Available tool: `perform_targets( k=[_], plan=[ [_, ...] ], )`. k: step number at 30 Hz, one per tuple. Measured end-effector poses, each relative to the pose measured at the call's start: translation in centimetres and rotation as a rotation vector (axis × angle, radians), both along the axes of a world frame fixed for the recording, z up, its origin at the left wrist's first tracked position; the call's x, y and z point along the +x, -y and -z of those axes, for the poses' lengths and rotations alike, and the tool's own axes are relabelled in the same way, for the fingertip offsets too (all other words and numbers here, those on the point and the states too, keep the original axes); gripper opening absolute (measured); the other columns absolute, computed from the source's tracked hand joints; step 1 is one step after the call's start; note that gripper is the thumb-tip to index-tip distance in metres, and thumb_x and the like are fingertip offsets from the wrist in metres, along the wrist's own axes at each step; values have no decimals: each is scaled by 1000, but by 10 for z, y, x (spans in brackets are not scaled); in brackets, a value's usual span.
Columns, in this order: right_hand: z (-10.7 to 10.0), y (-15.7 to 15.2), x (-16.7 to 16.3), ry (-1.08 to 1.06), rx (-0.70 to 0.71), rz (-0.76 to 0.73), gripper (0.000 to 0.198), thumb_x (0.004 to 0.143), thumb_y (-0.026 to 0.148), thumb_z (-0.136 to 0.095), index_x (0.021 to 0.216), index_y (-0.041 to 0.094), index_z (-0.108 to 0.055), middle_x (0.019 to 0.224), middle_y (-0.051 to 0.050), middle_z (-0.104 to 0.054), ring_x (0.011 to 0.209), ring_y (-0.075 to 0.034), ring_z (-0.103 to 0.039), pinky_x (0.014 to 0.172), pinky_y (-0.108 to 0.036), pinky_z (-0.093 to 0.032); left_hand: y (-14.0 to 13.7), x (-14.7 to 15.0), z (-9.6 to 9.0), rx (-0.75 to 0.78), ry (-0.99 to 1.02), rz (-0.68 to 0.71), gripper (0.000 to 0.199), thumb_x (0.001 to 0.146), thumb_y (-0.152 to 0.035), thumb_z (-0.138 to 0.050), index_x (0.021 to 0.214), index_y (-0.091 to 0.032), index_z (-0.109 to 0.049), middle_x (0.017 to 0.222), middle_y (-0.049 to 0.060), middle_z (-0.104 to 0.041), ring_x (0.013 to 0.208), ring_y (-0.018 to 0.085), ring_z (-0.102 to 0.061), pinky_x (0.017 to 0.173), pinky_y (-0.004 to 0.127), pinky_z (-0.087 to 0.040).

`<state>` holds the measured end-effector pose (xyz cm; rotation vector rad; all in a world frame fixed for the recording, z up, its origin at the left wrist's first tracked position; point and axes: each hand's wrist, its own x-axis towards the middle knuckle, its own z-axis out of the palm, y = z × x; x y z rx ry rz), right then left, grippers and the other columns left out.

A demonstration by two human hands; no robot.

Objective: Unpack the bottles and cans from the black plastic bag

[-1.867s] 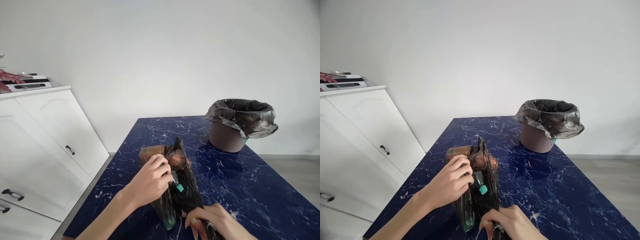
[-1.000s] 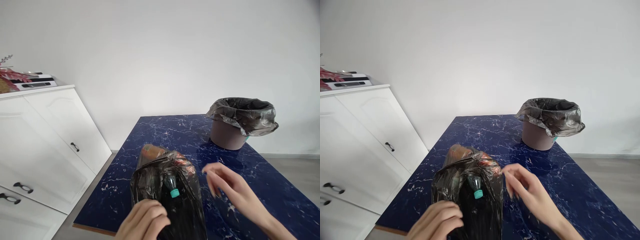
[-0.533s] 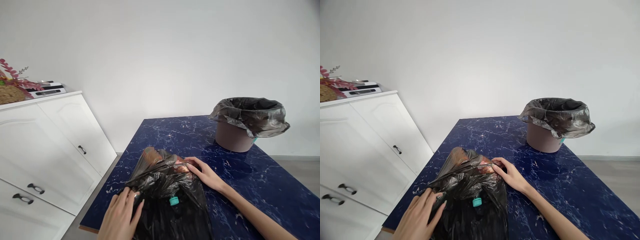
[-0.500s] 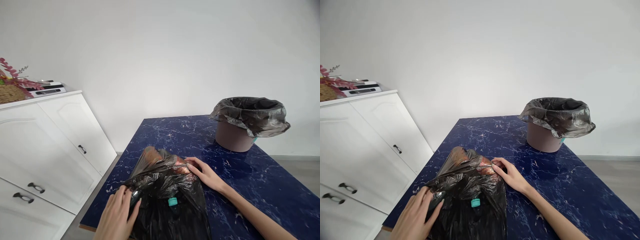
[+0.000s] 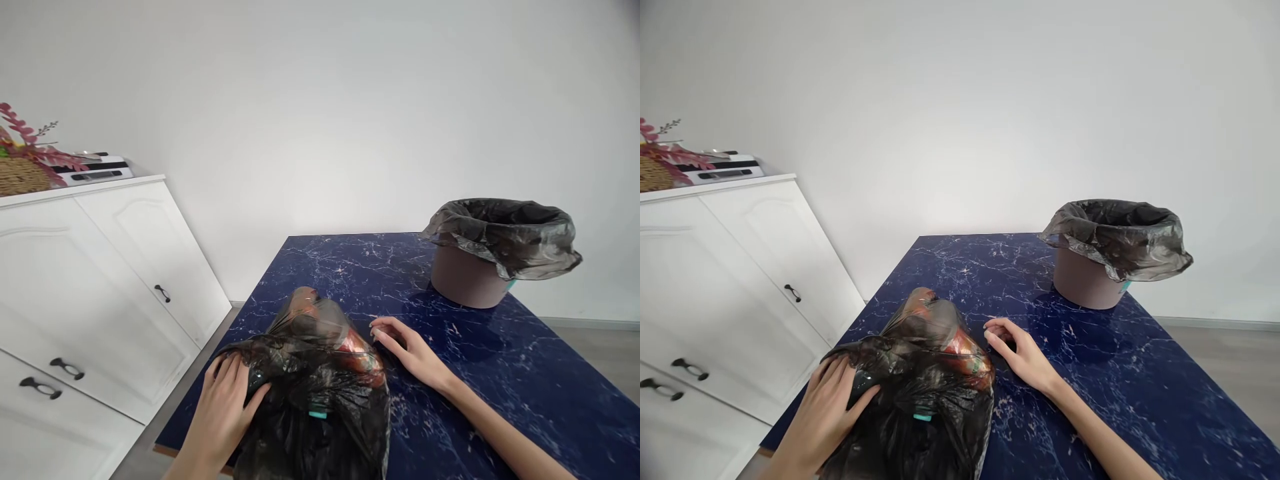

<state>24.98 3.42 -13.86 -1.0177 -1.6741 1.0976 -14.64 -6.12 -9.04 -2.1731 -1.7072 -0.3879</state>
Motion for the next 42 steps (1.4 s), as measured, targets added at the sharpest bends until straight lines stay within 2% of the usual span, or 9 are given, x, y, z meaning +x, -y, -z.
perform_targets(
  k=[5,9,13,21,26,30,35,38,42],
  plan=[
    [5,-1,1,-49,63,72,44,101,59,-58,134,29,-60,128,-7,-68,122,-27,-63,109,-45,-49,-39,30,-2,-80,118,193,48,102,-43,-57,145,-21,-53,133,15,-71,128,38,-65,108,55,-51],
    [8,-5,8,-60,178,264,51,100,60,-59,143,33,-53,147,-8,-55,137,-29,-52,118,-50,-42,-54,56,-12,-115,181,270,44,102,-45,-62,140,-23,-56,133,13,-71,129,37,-66,106,53,-56],
    [5,-7,16,-58,223,315,52,101,60,-56,146,36,-51,158,-6,-46,147,-29,-42,124,-52,-35,-42,57,-38,-97,202,317,53,102,-54,-61,143,-21,-58,138,14,-71,130,36,-67,107,50,-58],
    [4,-5,10,-99,57,274,55,98,66,-57,142,33,-55,151,-7,-57,141,-30,-51,123,-52,-37,-11,22,-102,-63,318,190,81,84,-75,-72,146,-25,-61,138,12,-73,120,37,-74,98,43,-65],
    [1,-2,10,-94,105,276,48,99,63,-57,135,31,-59,140,-8,-64,133,-30,-58,117,-50,-43,-6,23,-124,-156,411,169,74,81,-72,-77,139,-27,-62,126,8,-79,112,32,-78,87,35,-67],
    [-8,13,5,11,268,200,47,101,57,-56,140,32,-56,146,-8,-58,132,-31,-56,117,-48,-42,-9,36,-118,-77,324,165,72,82,-78,-71,133,-26,-64,117,9,-81,106,34,-79,83,38,-65],
    [-18,30,-8,101,405,11,69,93,55,-67,153,31,-42,158,-13,-43,148,-37,-42,122,-51,-40,-28,49,-101,-93,298,175,73,87,-78,-66,136,-25,-60,120,11,-79,102,34,-78,82,41,-63],
    [-16,28,-10,159,394,131,63,92,47,-72,146,30,-44,150,-14,-46,142,-36,-46,117,-51,-43,-47,53,-87,-143,312,212,69,90,-74,-66,140,-27,-58,132,12,-73,114,35,-74,89,42,-61],
    [-10,19,-4,141,342,274,42,93,46,-70,125,28,-49,121,-8,-57,114,-29,-58,101,-43,-50,-69,54,-59,-252,342,259,66,90,-66,-71,141,-26,-57,138,14,-69,122,37,-69,91,44,-61]
  ],
)
